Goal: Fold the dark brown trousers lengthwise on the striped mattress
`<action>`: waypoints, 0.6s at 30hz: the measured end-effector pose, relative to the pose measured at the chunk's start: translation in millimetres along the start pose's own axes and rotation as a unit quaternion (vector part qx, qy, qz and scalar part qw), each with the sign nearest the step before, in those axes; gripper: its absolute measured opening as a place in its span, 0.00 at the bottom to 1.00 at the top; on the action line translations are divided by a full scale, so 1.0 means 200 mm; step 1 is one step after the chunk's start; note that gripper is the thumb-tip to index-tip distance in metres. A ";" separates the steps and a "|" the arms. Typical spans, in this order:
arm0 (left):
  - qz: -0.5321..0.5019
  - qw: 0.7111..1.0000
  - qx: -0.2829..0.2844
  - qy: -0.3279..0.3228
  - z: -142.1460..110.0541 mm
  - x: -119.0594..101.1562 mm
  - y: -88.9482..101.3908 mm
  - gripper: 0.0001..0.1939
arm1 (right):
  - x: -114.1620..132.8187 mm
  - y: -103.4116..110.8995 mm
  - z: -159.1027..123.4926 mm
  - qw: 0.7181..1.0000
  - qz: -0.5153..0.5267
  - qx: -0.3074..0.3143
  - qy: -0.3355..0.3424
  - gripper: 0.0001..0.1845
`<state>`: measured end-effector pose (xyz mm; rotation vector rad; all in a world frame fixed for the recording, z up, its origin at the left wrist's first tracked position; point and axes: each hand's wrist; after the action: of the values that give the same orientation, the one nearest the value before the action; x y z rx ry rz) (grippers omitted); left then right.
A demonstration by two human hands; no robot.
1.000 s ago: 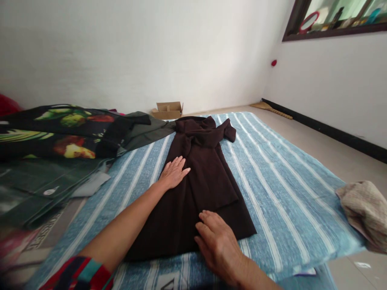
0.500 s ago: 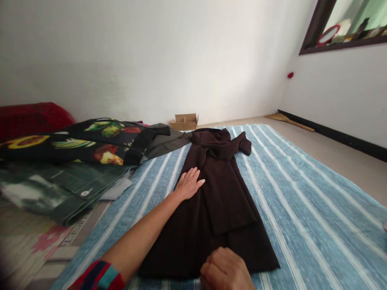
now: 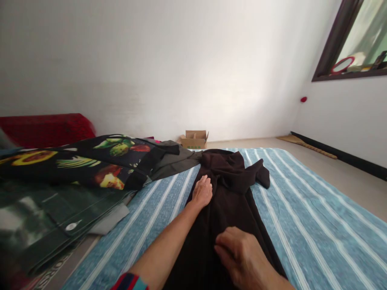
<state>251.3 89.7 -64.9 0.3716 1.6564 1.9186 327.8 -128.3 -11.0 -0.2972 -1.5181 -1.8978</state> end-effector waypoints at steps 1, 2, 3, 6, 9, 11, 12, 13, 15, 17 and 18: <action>-0.004 1.000 -0.002 0.007 0.02 0.00 -0.02 0.16 | -0.04 0.03 0.07 1.000 0.000 0.004 -0.013 0.09; -0.009 1.000 -0.004 0.013 0.02 0.00 -0.04 0.16 | -0.08 0.07 0.14 1.000 -0.006 0.007 -0.021 0.09; -0.013 1.000 -0.006 0.019 0.02 0.00 -0.07 0.17 | -0.13 0.11 0.23 0.999 -0.020 0.011 -0.025 0.10; -0.028 0.999 -0.013 0.030 0.00 0.02 -0.12 0.19 | -0.31 0.20 0.56 0.993 -0.098 0.020 -0.068 0.11; -0.049 0.998 -0.025 0.031 -0.01 0.04 -0.15 0.20 | -0.51 0.25 0.94 0.979 -0.157 0.017 -0.129 0.10; -0.069 0.996 -0.039 0.027 -0.02 0.04 -0.16 0.20 | -0.64 0.24 1.17 0.973 -0.171 0.022 -0.151 0.08; -0.079 0.995 -0.048 0.026 -0.02 0.04 -0.16 0.20 | -0.69 0.23 1.28 0.972 -0.174 0.026 -0.158 0.07; -0.087 0.994 -0.056 0.025 -0.02 0.04 -0.17 0.19 | -0.74 0.21 1.37 0.970 -0.175 0.033 -0.166 0.06; -0.100 0.992 -0.072 0.021 -0.02 0.03 -0.17 0.19 | -0.81 0.16 1.51 0.966 -0.174 0.055 -0.183 0.08; -0.112 0.990 -0.087 0.012 -0.03 0.02 -0.18 0.19 | -0.87 0.11 1.61 0.960 -0.167 0.082 -0.207 0.12; -0.120 0.988 -0.094 0.006 -0.03 0.02 -0.18 0.20 | -0.90 0.10 1.65 0.957 -0.162 0.095 -0.220 0.13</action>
<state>252.6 88.9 -101.3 0.0816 1.4404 1.8762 398.2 241.3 -0.2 -0.4233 -2.1438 -1.9993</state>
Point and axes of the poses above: each hand's wrist, its own z-axis towards the middle knuckle, its own y-axis out of the back of the hand, x = y × z, and after that the axes turned 5 degrees about x, right-handed
